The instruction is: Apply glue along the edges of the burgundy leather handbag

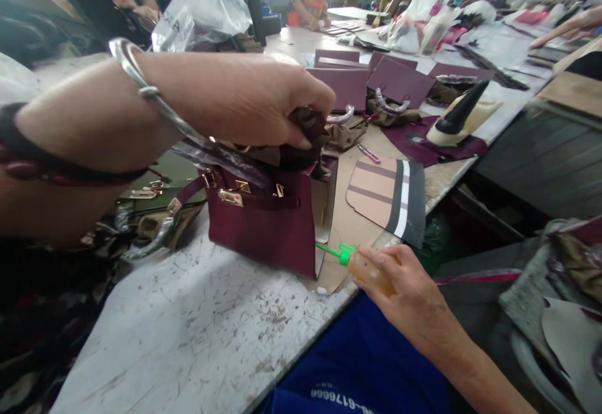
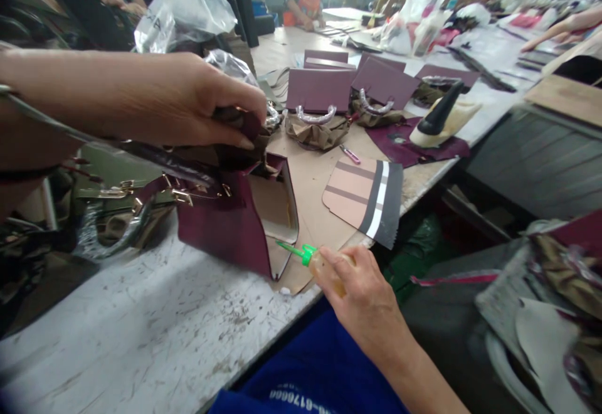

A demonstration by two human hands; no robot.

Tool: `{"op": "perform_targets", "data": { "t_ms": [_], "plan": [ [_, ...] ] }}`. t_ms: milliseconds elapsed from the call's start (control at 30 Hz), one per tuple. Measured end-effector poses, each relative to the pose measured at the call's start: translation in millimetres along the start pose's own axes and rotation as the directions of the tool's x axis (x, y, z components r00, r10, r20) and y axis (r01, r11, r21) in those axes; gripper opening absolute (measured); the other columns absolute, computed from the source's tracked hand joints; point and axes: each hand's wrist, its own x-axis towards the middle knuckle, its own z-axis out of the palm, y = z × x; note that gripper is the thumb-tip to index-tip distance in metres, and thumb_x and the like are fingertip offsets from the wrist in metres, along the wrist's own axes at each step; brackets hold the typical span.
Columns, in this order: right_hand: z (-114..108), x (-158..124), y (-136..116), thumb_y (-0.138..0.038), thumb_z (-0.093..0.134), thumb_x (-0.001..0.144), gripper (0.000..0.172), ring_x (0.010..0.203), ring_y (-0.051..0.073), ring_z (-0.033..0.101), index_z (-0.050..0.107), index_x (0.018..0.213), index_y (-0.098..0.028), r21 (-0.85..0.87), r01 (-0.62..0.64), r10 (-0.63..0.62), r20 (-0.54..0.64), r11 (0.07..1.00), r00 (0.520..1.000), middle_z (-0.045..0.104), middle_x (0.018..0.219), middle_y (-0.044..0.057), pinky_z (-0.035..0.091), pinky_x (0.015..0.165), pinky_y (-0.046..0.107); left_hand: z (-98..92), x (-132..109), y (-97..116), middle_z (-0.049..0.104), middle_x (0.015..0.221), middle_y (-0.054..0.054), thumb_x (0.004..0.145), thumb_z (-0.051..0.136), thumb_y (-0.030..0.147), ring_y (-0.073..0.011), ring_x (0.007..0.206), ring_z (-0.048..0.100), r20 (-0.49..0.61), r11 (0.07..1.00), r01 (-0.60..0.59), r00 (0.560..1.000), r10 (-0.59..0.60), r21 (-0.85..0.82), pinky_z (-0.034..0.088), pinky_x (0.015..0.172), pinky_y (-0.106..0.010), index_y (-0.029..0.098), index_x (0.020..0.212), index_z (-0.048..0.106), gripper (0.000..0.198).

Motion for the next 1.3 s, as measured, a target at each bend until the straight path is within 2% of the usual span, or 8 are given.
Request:
{"op": "perform_targets", "data": {
  "t_ms": [100, 267, 600, 733, 833, 1000, 1100, 1300],
  "plan": [
    [-3.2, 0.8, 6.2, -0.035, 0.055, 0.089, 0.032, 0.09, 0.022, 0.055, 0.053, 0.12, -0.024, -0.039, -0.022, 0.02, -0.05, 0.999, 0.999, 0.05, 0.099, 0.007, 0.052, 0.081, 0.04, 2.7, -3.5, 9.5, 0.049, 0.063, 0.005, 0.084, 0.048, 0.021, -0.008, 0.049, 0.041, -0.048, 0.997, -0.063, 0.997, 0.065, 0.047, 0.025, 0.051, -0.021, 0.022, 0.094, 0.057, 0.013],
    [-3.3, -2.5, 11.0, -0.037, 0.053, 0.09, 0.033, 0.089, 0.022, 0.055, 0.053, 0.119, -0.024, -0.049, -0.028, 0.026, -0.051, 0.998, 0.998, 0.05, 0.099, 0.007, 0.052, 0.079, 0.04, 21.4, -6.5, 25.1, 0.045, 0.057, 0.003, 0.083, 0.045, 0.018, -0.0125, 0.048, 0.04, -0.011, 0.994, -0.081, 0.997, 0.082, 0.079, 0.023, 0.052, -0.026, 0.021, 0.092, 0.057, 0.016],
    [7.2, -4.5, 3.3, -0.032, 0.052, 0.091, 0.03, 0.088, 0.021, 0.054, 0.053, 0.12, -0.024, -0.062, 0.002, 0.0, 0.035, 0.998, 0.999, 0.05, 0.097, 0.008, 0.053, 0.078, 0.039, 22.5, -12.0, 27.1, 0.045, 0.057, 0.004, 0.084, 0.044, 0.014, -0.0117, 0.047, 0.039, -0.02, 0.994, -0.06, 0.998, 0.062, 0.093, 0.024, 0.052, -0.027, 0.021, 0.09, 0.055, 0.014],
    [1.0, 5.5, 1.9, -0.032, 0.049, 0.092, 0.027, 0.087, 0.022, 0.055, 0.055, 0.117, -0.022, -0.104, 0.019, -0.022, -0.026, 0.994, 0.999, 0.051, 0.096, 0.009, 0.054, 0.075, 0.04, 27.1, -14.6, 26.5, 0.043, 0.056, 0.004, 0.083, 0.045, 0.015, -0.0124, 0.049, 0.041, -0.061, 0.99, -0.121, 0.99, 0.125, 0.076, 0.023, 0.05, -0.027, 0.022, 0.088, 0.053, 0.011],
    [-5.7, 11.5, -0.1, -0.032, 0.052, 0.091, 0.029, 0.089, 0.023, 0.055, 0.055, 0.118, -0.02, -0.112, 0.032, -0.043, -0.097, 0.993, 0.994, 0.051, 0.098, 0.009, 0.054, 0.075, 0.039, 22.0, -16.0, 24.4, 0.04, 0.059, 0.005, 0.084, 0.046, 0.013, -0.0105, 0.05, 0.038, -0.076, 0.99, -0.129, 0.988, 0.133, 0.058, 0.022, 0.051, -0.025, 0.021, 0.086, 0.05, 0.01],
    [-5.5, 9.2, 2.7, -0.031, 0.053, 0.091, 0.03, 0.089, 0.022, 0.056, 0.055, 0.118, -0.02, -0.124, 0.033, -0.046, -0.106, 0.992, 0.993, 0.051, 0.098, 0.009, 0.054, 0.077, 0.039, 6.3, -23.5, 27.8, 0.037, 0.062, 0.004, 0.083, 0.043, 0.009, -0.0092, 0.049, 0.031, -0.224, 0.974, -0.149, 0.957, 0.185, 0.169, 0.02, 0.051, -0.024, 0.021, 0.092, 0.052, 0.018],
    [-1.4, 3.3, 6.6, -0.033, 0.052, 0.091, 0.028, 0.087, 0.021, 0.056, 0.057, 0.116, -0.02, -0.129, 0.031, -0.045, -0.114, 0.991, 0.992, 0.052, 0.097, 0.009, 0.054, 0.076, 0.038, 10.8, -31.5, 35.5, 0.039, 0.06, 0.003, 0.079, 0.044, 0.01, -0.013, 0.05, 0.037, -0.22, 0.967, -0.16, 0.954, 0.203, 0.198, 0.02, 0.049, -0.027, 0.022, 0.096, 0.052, 0.022],
    [0.6, -2.1, 7.0, -0.032, 0.052, 0.091, 0.029, 0.087, 0.022, 0.056, 0.057, 0.117, -0.019, -0.142, 0.035, -0.046, -0.07, 0.989, 0.997, 0.053, 0.097, 0.01, 0.055, 0.075, 0.038, 31.3, -43.7, 42.2, 0.053, 0.071, -0.001, 0.074, 0.047, 0.014, -0.0187, 0.069, 0.054, -0.16, 0.967, -0.216, 0.958, 0.236, 0.137, 0.035, 0.058, -0.028, 0.02, 0.091, 0.054, 0.019]
  ]
}}
